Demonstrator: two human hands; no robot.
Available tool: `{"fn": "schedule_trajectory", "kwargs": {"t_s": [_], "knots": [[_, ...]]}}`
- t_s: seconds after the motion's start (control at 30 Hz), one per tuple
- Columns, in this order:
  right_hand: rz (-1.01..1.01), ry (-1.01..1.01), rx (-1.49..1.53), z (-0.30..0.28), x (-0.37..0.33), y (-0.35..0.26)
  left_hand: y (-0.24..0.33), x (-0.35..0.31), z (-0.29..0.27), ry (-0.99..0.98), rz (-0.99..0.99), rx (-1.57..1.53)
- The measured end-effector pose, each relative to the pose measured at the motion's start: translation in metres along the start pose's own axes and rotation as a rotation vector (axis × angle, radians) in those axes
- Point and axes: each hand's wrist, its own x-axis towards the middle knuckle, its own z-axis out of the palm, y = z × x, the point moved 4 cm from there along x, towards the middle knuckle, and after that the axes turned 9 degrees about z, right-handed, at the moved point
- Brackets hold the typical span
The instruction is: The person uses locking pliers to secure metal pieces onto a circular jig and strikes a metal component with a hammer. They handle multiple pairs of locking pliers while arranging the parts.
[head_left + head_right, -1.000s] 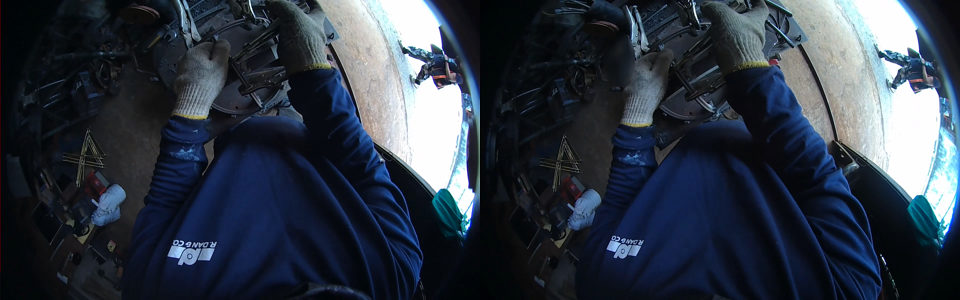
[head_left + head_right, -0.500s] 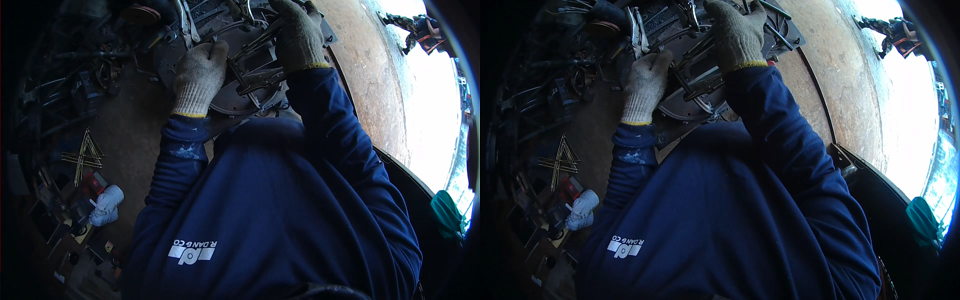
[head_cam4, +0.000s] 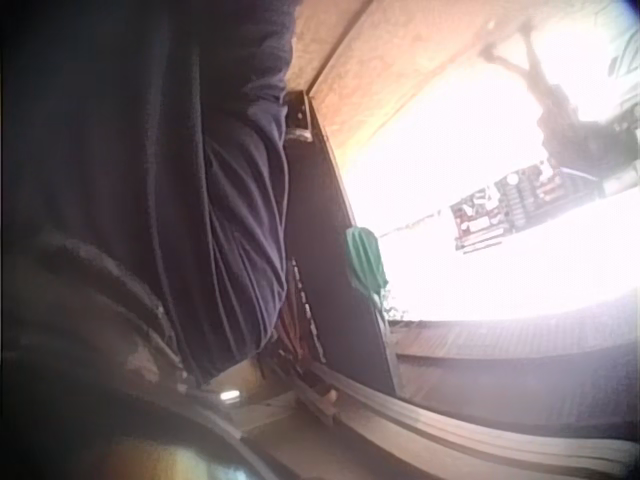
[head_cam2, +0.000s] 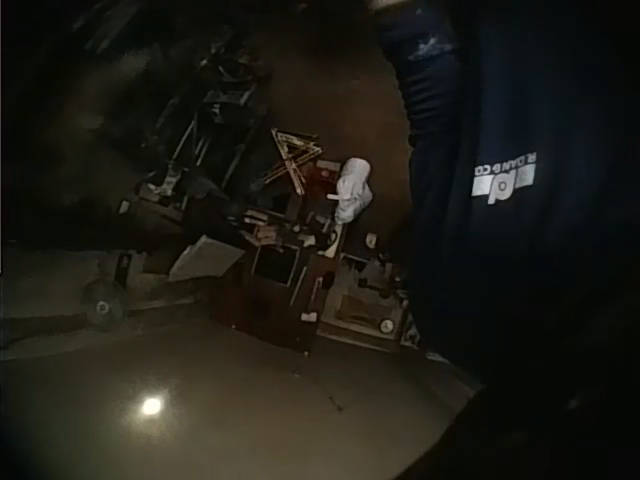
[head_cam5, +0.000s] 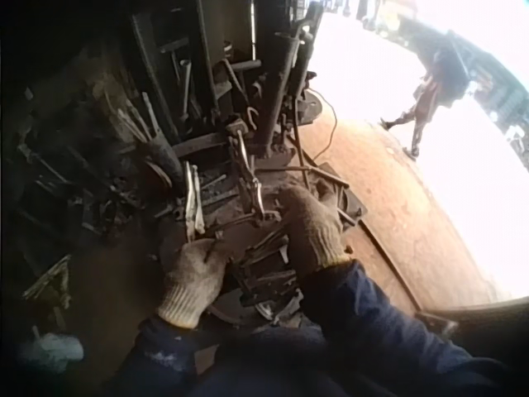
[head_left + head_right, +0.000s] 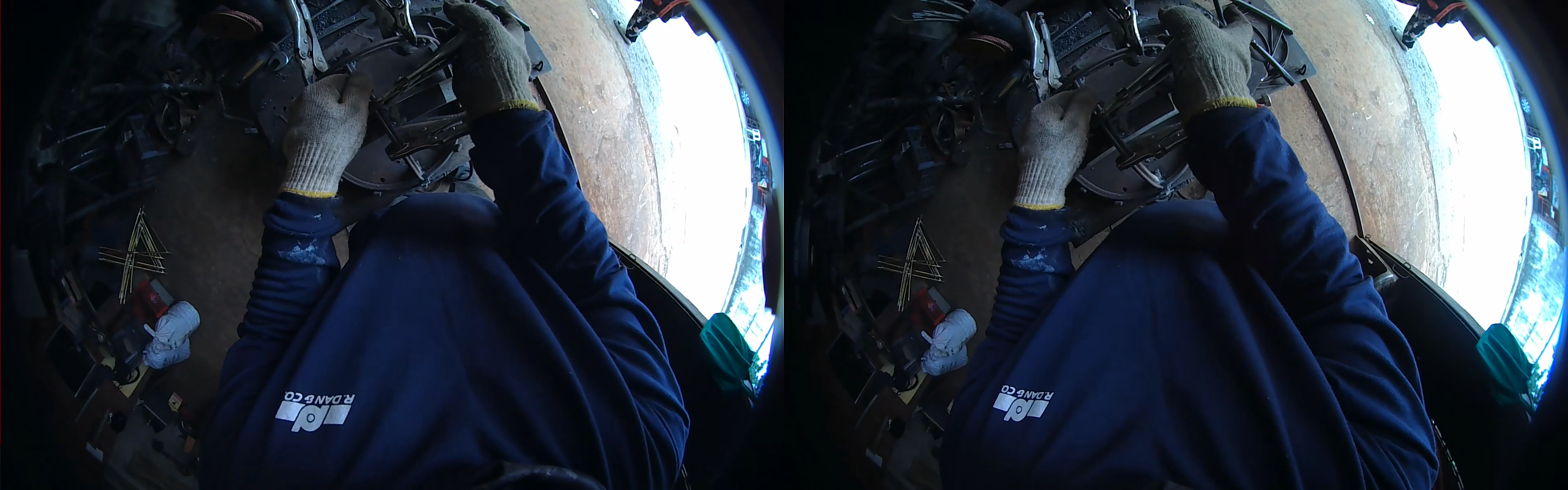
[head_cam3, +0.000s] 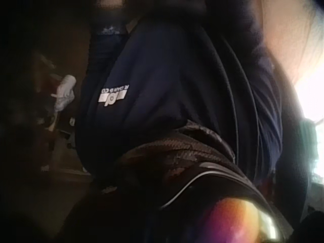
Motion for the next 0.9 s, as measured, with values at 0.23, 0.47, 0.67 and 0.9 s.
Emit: {"fn": "schedule_trajectory", "kwargs": {"t_s": [0.23,0.47,0.67,0.9], "knots": [[0.402,-0.028,0.309,0.009,0.001,-0.001,-0.008,0.001,0.002,-0.011,-0.029,-0.054],[-0.320,0.063,-0.273,0.006,0.015,0.011,0.000,-0.003,-0.004,-0.024,0.038,-0.021],[0.488,-0.457,1.245,0.016,0.022,0.021,0.006,-0.016,-0.015,0.038,0.176,0.078],[0.535,-1.022,0.717,-0.036,0.044,0.028,0.078,0.001,0.016,0.148,0.671,0.254]]}}
